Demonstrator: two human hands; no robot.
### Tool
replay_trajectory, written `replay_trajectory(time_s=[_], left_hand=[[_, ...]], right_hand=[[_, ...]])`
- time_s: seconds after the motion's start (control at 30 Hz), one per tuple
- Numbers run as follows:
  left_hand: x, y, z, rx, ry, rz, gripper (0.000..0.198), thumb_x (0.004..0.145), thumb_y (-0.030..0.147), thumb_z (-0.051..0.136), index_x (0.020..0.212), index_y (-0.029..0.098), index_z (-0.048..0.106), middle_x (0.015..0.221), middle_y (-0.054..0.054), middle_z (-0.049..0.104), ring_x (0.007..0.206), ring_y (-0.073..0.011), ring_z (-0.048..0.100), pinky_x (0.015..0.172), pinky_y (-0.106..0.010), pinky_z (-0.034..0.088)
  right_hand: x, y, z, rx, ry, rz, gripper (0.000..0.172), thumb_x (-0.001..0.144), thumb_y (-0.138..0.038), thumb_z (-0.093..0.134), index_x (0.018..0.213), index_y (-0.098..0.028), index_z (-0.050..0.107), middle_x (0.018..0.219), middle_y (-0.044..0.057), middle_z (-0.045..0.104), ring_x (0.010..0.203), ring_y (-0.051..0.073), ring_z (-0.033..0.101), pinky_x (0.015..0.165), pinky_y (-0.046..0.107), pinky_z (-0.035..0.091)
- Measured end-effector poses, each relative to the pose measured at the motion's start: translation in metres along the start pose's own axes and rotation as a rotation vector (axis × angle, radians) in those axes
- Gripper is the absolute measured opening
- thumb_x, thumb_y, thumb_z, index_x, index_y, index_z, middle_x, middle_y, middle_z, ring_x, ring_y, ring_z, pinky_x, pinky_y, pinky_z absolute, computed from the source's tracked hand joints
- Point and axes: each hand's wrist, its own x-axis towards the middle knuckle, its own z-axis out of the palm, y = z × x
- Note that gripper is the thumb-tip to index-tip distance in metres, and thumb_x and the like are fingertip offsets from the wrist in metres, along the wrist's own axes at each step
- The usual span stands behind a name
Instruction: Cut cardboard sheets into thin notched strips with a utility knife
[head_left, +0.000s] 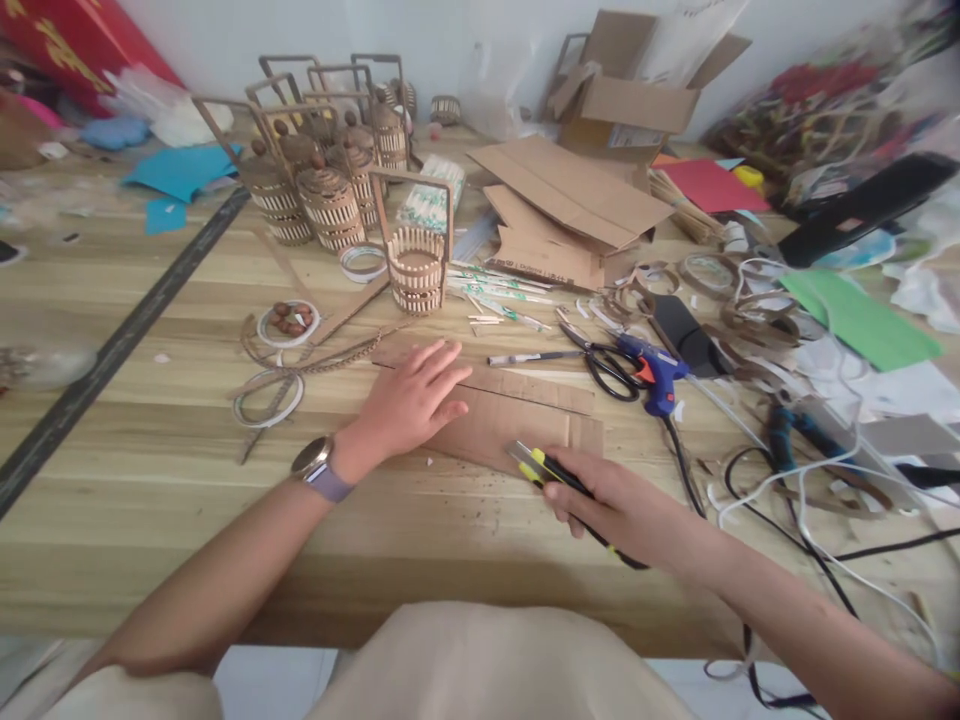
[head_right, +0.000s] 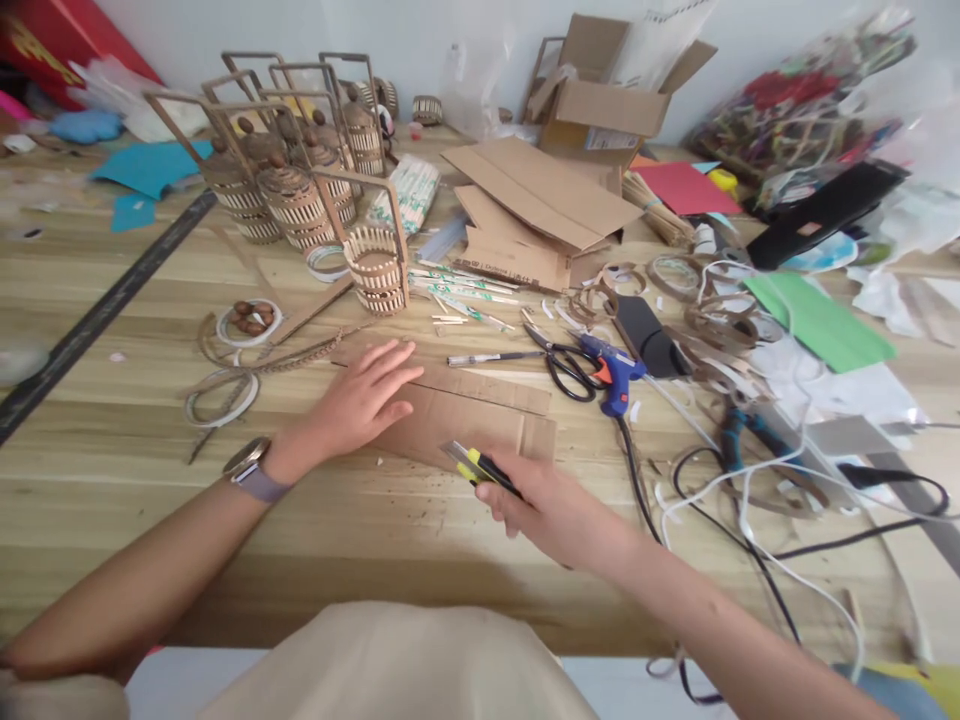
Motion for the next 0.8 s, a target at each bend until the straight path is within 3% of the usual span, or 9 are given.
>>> replay_trajectory(time_s=[0.1,0.2,0.33,0.8], left_hand=[[0.014,0.005,0.01,0.058,-0.034,-0.064,0.053,0.103,0.044,0.037,0.141,0.009,0.05,0.156,-0.02,0.036,0.147,-0.034,0.027,0.119,-0.054,0.024],[0.019,0.007,0.025,0.099,-0.099,-0.101,0.058,0.101,0.045,0.041,0.145,0.007,0.045,0.158,-0.021,0.032,0.148,-0.0357,0.023,0.119,-0.054,0.022],[0.018,0.007,0.034,0.12,-0.102,-0.09,0.059,0.102,0.046,0.038,0.148,0.008,0.041,0.159,-0.019,0.031,0.149,-0.033,0.022,0.12,-0.052,0.02],[0.018,0.009,0.033,0.11,-0.125,-0.101,0.059,0.102,0.046,0.038,0.148,0.01,0.041,0.16,-0.018,0.028,0.149,-0.0301,0.023,0.12,-0.049,0.02]], right_hand=[[0.019,-0.016,-0.003,-0.344,0.064,0.0,0.021,0.099,-0.034,0.037,0.093,-0.02,0.051,0.082,0.006,0.067,0.074,0.019,0.063,0.065,0.03,0.044],[0.04,-0.033,-0.001,-0.591,0.033,-0.02,0.022,0.1,-0.033,0.039,0.101,-0.018,0.055,0.094,0.009,0.071,0.082,0.022,0.067,0.063,0.028,0.043],[0.06,-0.045,0.006,-0.837,-0.018,0.01,0.024,0.102,-0.033,0.04,0.11,-0.018,0.057,0.093,0.009,0.074,0.084,0.024,0.071,0.057,0.026,0.04],[0.071,-0.043,0.011,-0.974,-0.041,-0.051,0.024,0.101,-0.03,0.042,0.117,-0.019,0.056,0.088,0.007,0.076,0.079,0.022,0.073,0.05,0.024,0.039]])
